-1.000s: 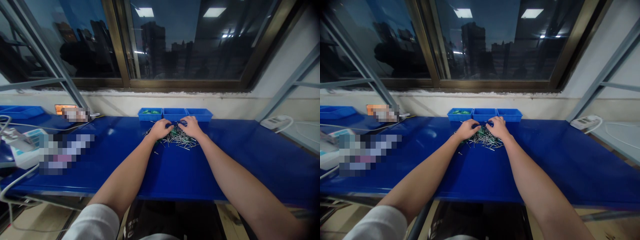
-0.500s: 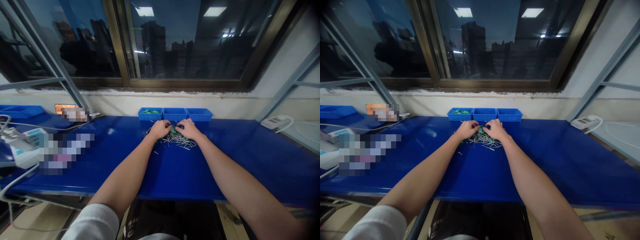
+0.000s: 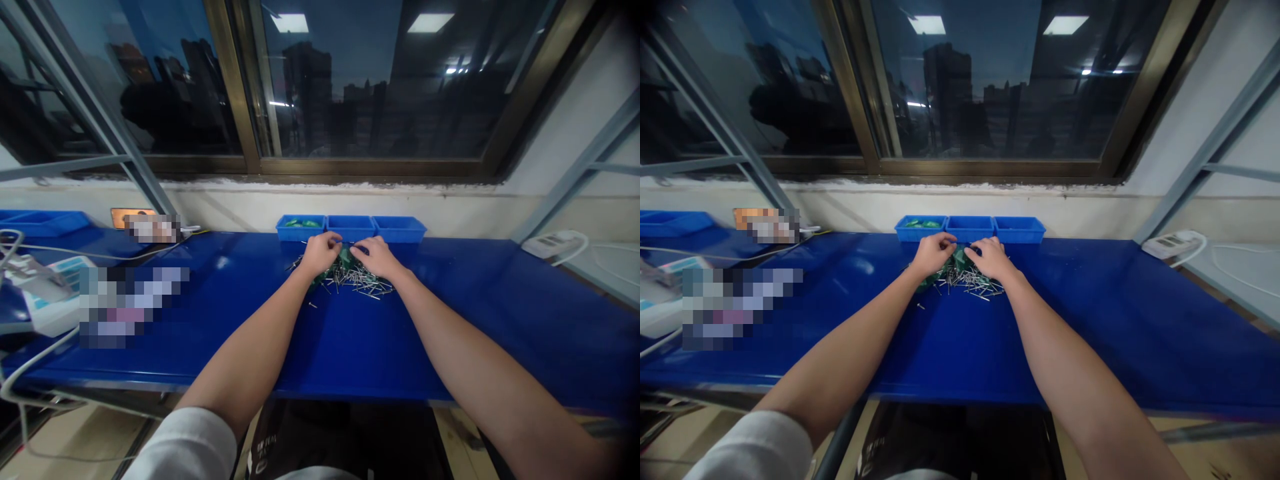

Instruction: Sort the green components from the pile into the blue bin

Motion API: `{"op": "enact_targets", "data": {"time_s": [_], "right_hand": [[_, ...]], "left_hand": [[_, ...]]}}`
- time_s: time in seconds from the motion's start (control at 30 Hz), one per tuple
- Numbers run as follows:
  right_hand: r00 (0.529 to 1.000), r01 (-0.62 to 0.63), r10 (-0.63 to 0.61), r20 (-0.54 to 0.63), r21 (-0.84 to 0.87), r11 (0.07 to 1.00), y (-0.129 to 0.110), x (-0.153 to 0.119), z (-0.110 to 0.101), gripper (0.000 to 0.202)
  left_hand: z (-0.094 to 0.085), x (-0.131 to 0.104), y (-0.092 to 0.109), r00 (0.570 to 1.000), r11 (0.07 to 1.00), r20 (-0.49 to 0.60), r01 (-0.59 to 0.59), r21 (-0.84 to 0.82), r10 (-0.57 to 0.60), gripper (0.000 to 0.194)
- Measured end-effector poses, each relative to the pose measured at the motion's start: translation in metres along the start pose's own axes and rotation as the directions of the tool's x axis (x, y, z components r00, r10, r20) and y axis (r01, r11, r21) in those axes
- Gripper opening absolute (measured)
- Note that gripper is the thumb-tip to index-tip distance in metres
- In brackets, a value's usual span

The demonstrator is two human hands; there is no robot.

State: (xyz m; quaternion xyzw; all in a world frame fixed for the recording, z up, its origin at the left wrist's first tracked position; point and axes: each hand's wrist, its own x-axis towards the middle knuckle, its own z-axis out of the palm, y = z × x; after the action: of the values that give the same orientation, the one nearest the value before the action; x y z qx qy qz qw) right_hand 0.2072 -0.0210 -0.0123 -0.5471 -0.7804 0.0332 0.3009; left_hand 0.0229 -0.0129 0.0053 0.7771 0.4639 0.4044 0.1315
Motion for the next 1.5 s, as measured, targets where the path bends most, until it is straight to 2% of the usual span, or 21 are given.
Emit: {"op": "enact_targets", "data": {"time_s": [0.17, 0.3, 0.47, 0.57, 0.67, 0.77, 0.9, 1.0, 1.1, 1.23, 1.37, 1.5], "right_hand": [[0.999, -0.006, 0.013, -0.036, 0.169, 0.986, -0.001, 0.0, 0.0, 0.045], [0.997, 0.02, 0.016, -0.08, 0.422, 0.906, -0.002, 0.003, 0.002, 0.036], [0.994, 0.015, 0.054, -0.095, 0.609, 0.793, -0.005, 0.005, -0.001, 0.027], [0.99, -0.002, 0.096, -0.104, 0.668, 0.744, -0.006, 0.006, -0.003, 0.029], [0.989, -0.003, 0.105, -0.105, 0.693, 0.721, -0.007, 0.006, -0.003, 0.029], [0.989, -0.012, 0.113, -0.099, 0.696, 0.718, -0.007, 0.007, -0.003, 0.029], [0.977, -0.058, 0.189, -0.098, 0.73, 0.681, -0.008, 0.006, -0.005, 0.04], [0.977, -0.079, 0.201, -0.066, 0.767, 0.636, -0.008, 0.004, -0.008, 0.046], [0.985, -0.052, 0.161, -0.058, 0.796, 0.604, -0.009, 0.003, -0.011, 0.036], [0.992, -0.038, 0.118, -0.046, 0.784, 0.619, -0.011, 0.003, -0.012, 0.026], [0.986, -0.088, 0.164, -0.032, 0.738, 0.669, -0.009, 0.004, -0.011, 0.027], [0.983, -0.103, 0.18, -0.045, 0.675, 0.731, -0.003, 0.004, -0.008, 0.023]], "left_hand": [[0.0, 0.001, 0.003, 0.988, 0.986, -0.121, -0.114, -0.122, 0.099, 0.02], [-0.001, 0.002, 0.005, 0.977, 0.973, -0.18, -0.145, -0.18, 0.113, 0.021], [0.0, 0.003, 0.004, 0.979, 0.962, -0.188, -0.117, -0.245, 0.072, 0.024], [0.002, 0.002, 0.001, 0.988, 0.953, -0.146, -0.088, -0.289, 0.047, 0.036], [0.004, 0.002, -0.002, 0.997, 0.955, -0.065, -0.067, -0.29, 0.051, 0.046], [0.005, 0.002, -0.004, 0.999, 0.957, 0.005, -0.043, -0.286, 0.046, 0.043], [0.005, 0.005, -0.006, 1.0, 0.942, 0.015, 0.023, -0.335, -0.019, 0.04], [0.006, 0.008, -0.008, 0.997, 0.906, 0.024, 0.08, -0.415, -0.077, 0.04], [0.007, 0.009, -0.01, 0.988, 0.857, 0.053, 0.151, -0.492, -0.143, 0.039], [0.009, 0.01, -0.007, 0.966, 0.798, 0.08, 0.248, -0.549, -0.246, 0.038], [0.008, 0.01, -0.006, 0.956, 0.79, 0.027, 0.258, -0.556, -0.293, 0.03], [0.003, 0.01, -0.012, 0.938, 0.868, -0.132, 0.234, -0.439, -0.32, 0.02]]}}
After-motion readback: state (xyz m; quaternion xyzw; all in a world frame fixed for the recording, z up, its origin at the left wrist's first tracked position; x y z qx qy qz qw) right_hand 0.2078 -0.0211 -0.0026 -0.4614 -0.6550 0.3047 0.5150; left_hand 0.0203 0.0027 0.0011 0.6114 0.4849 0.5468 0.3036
